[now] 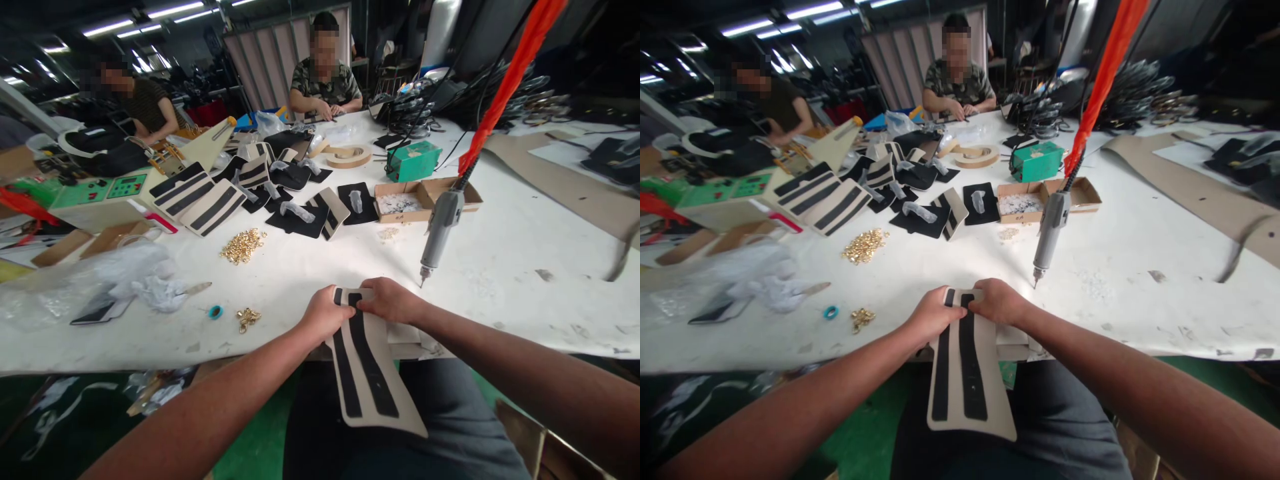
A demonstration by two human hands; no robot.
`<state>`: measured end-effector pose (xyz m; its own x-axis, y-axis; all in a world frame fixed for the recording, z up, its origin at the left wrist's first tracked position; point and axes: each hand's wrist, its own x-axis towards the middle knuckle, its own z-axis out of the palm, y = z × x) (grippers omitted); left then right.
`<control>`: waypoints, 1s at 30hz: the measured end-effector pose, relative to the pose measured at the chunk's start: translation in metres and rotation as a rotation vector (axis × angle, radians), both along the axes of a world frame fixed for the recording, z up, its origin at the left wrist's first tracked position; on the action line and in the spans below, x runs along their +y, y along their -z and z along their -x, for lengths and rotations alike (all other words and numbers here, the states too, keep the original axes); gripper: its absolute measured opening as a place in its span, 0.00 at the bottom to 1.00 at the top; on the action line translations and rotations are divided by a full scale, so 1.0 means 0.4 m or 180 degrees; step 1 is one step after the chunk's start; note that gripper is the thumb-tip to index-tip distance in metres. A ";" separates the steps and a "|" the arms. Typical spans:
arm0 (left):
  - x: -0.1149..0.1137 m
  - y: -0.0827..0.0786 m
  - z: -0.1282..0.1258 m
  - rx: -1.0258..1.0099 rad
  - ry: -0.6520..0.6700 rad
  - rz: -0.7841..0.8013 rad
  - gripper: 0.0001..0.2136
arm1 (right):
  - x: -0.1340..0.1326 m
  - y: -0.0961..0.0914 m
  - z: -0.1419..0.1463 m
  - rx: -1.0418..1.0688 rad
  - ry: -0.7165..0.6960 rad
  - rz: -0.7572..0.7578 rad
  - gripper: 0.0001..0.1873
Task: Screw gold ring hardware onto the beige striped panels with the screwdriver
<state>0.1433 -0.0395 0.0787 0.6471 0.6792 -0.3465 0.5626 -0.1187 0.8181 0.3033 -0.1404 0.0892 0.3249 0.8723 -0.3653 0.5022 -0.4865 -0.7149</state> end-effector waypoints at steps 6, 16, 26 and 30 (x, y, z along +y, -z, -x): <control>-0.002 -0.017 0.006 0.0126 0.0241 -0.0373 0.11 | 0.002 -0.003 -0.005 0.0052 -0.0090 0.0120 0.04; -0.012 0.025 0.045 -0.0401 0.0909 -0.2354 0.17 | 0.014 0.008 -0.005 -0.0204 -0.0163 0.0029 0.13; 0.006 0.097 0.054 -0.0877 0.0819 -0.2400 0.14 | -0.072 0.039 0.002 -0.0705 0.0413 -0.0749 0.21; 0.006 0.100 0.053 -0.0887 0.0787 -0.2355 0.13 | -0.078 0.017 -0.066 -0.1498 0.0477 -0.1032 0.17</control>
